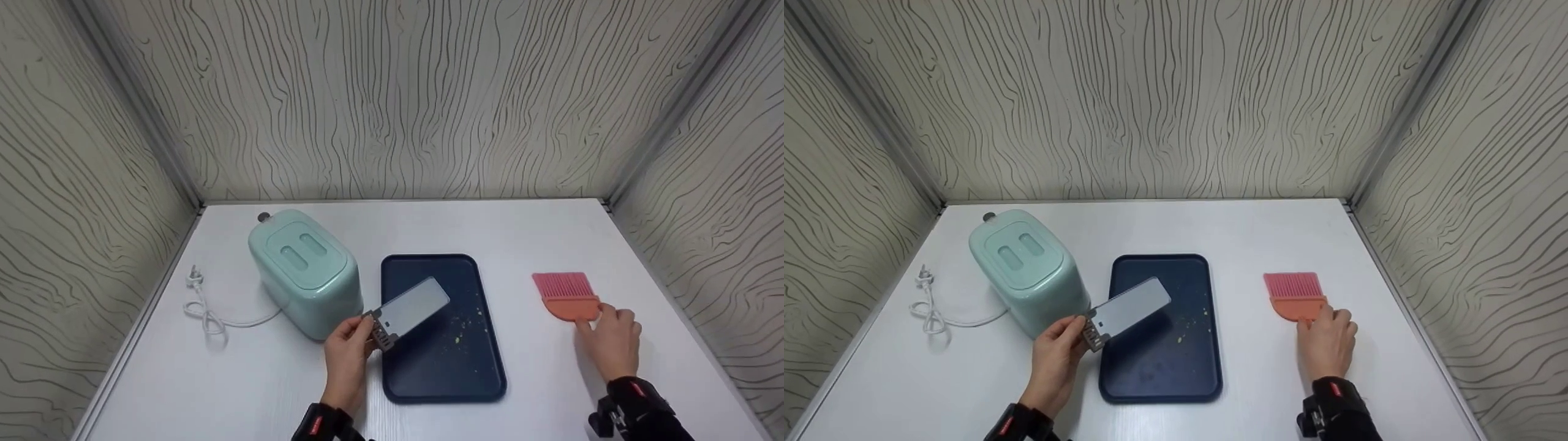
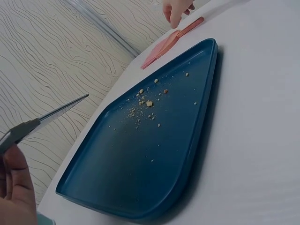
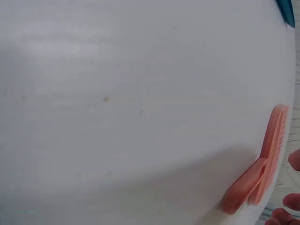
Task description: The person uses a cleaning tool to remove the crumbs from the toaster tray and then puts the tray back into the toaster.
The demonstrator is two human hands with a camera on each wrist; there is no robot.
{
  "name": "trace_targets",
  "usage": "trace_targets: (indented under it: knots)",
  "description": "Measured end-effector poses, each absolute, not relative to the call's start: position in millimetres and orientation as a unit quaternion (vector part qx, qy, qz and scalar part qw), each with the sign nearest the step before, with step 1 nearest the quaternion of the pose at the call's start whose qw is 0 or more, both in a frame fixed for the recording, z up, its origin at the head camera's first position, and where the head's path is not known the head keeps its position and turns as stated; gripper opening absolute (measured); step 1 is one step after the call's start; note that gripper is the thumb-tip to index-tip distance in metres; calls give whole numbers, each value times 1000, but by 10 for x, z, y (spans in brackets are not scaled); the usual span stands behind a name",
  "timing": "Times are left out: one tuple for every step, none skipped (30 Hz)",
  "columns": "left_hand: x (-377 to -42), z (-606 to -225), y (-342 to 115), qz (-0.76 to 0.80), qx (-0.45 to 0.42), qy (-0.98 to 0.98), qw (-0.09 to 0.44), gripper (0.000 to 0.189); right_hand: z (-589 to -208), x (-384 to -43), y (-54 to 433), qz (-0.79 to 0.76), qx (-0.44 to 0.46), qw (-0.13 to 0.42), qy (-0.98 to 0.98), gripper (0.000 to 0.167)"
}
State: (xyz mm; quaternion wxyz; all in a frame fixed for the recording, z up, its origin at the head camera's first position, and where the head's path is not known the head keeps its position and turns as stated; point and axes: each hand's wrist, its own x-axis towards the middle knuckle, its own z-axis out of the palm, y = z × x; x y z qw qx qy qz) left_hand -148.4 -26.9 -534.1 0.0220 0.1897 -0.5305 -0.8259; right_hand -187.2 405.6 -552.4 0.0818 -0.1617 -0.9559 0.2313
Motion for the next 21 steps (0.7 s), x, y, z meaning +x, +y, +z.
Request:
trace_targets:
  knots:
    - [-1484, -5342, -263, -826, 189, -530, 22, 25, -5499, -1879, 4006, 239, -156, 93, -954, 56]
    - [-1484, -5340, -257, -827, 189, -529, 23, 25, -5475, -1887, 3950, 247, -149, 102, -952, 54]
    - [-1486, -5340, -249, -827, 189, -529, 23, 24, -5445, -1894, 3888, 256, -142, 109, -950, 52]
    - [-1488, -5340, -241, -828, 188, -528, 24, 24, -5416, -1901, 3822, 263, -133, 115, -949, 50]
    - [-1491, -5339, -232, -829, 187, -527, 25, 24, -5386, -1907, 3754, 271, -123, 122, -947, 49]
    - [-1495, -5338, -223, -830, 186, -525, 25, 24, -5355, -1912, 3683, 277, -113, 129, -945, 46]
    - [-1496, -5335, -221, -832, 184, -523, 26, 24, -5325, -1912, 3600, 280, -103, 131, -945, 43]
    - [-1497, -5331, -218, -833, 183, -522, 26, 25, -5296, -1914, 3519, 286, -94, 132, -944, 42]
    - [-1499, -5327, -215, -834, 181, -520, 27, 25, -5268, -1912, 3437, 291, -84, 133, -944, 40]
    - [-1500, -5325, -212, -836, 179, -518, 27, 25, -5246, -1910, 3355, 297, -74, 133, -943, 38]
    - [-1501, -5321, -209, -837, 178, -517, 27, 25, -5226, -1907, 3273, 303, -64, 134, -941, 36]
    - [-1501, -5318, -205, -837, 177, -517, 26, 25, -5210, -1903, 3193, 308, -55, 136, -940, 34]
    - [-1501, -5312, -201, -838, 176, -516, 26, 25, -5195, -1894, 3115, 312, -47, 134, -939, 33]
    - [-1502, -5307, -197, -838, 176, -516, 27, 25, -5185, -1889, 3038, 319, -39, 136, -937, 31]
    - [-1504, -5303, -193, -838, 176, -515, 27, 24, -5177, -1882, 2964, 325, -30, 138, -935, 28]
    - [-1506, -5300, -190, -838, 176, -515, 27, 23, -5169, -1872, 2892, 332, -23, 139, -933, 26]
    - [-1508, -5296, -186, -838, 178, -515, 28, 23, -5160, -1863, 2821, 338, -17, 139, -931, 25]
    - [-1510, -5294, -183, -838, 179, -515, 29, 22, -5151, -1853, 2753, 346, -11, 136, -928, 24]
    - [-1512, -5291, -181, -838, 179, -515, 30, 22, -5140, -1838, 2687, 357, -7, 129, -925, 23]
    - [-1513, -5293, -180, -837, 180, -516, 31, 22, -5131, -1826, 2625, 370, -5, 123, -921, 22]
    - [-1514, -5290, -179, -836, 181, -517, 31, 23, -5118, -1809, 2566, 384, -3, 113, -916, 21]
